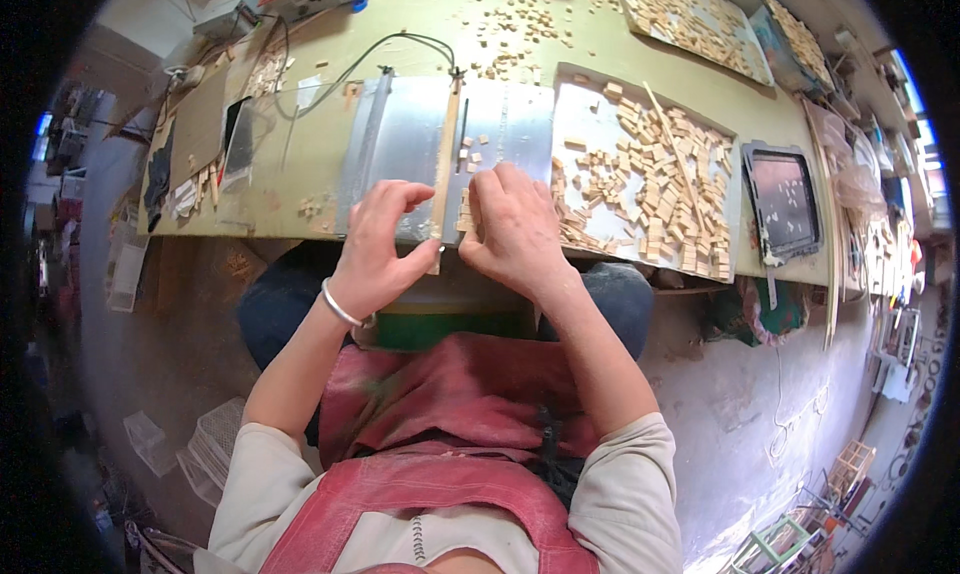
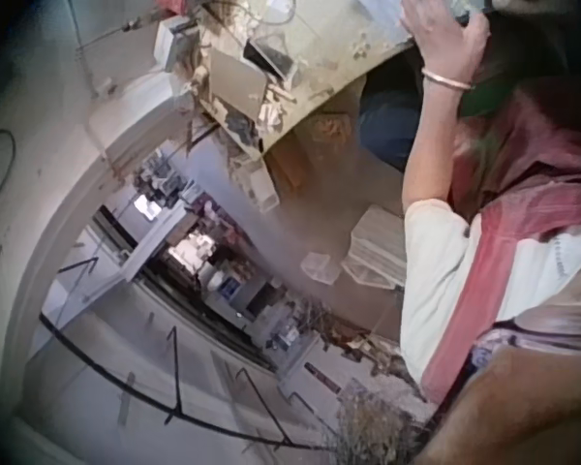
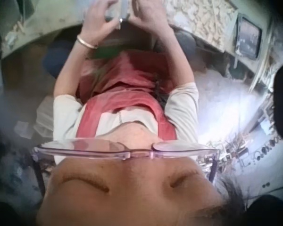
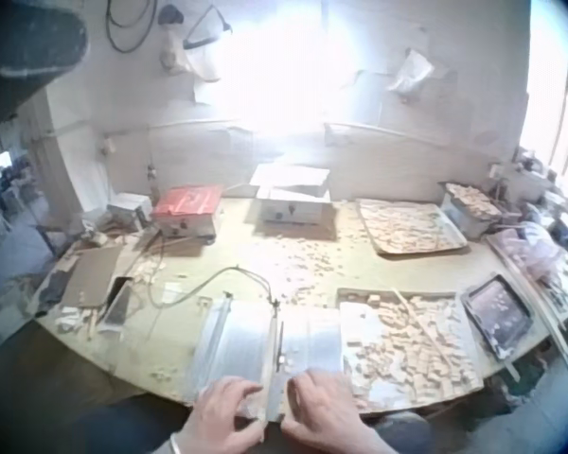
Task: The person sits on the floor and uses a table saw to cut small wooden pieces one at a time. They feed each piece through the blade, then place the cut pieces into a pile on the table.
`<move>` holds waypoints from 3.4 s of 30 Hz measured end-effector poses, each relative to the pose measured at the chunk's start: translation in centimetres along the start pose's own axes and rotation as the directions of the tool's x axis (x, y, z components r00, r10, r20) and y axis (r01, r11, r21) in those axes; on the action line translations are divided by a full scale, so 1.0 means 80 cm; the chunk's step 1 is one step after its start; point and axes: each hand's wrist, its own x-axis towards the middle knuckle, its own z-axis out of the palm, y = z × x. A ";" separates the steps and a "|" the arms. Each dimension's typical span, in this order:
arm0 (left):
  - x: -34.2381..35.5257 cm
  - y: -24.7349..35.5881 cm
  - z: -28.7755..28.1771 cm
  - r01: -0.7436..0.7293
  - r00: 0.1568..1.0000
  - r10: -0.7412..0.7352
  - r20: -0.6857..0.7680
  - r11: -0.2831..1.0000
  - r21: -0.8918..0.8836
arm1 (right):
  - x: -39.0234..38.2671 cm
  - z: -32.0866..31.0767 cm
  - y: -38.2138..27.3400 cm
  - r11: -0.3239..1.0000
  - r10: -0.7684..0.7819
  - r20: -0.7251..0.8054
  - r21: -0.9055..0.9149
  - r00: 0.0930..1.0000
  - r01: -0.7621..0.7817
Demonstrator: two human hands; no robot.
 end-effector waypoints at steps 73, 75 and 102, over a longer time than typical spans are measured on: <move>0.088 -0.067 0.034 0.044 0.994 -0.035 0.104 0.996 -0.083 | 0.037 0.010 0.048 0.985 -0.003 -0.003 0.172 1.000 0.004; 0.092 -0.065 0.033 0.069 0.993 -0.057 0.108 0.991 -0.115 | 0.040 0.010 0.048 0.987 0.012 -0.001 0.160 1.000 -0.012; 0.143 -0.084 0.034 0.068 0.988 -0.065 0.137 0.998 -0.019 | 0.086 0.003 0.067 0.952 0.021 0.041 0.306 0.999 -0.033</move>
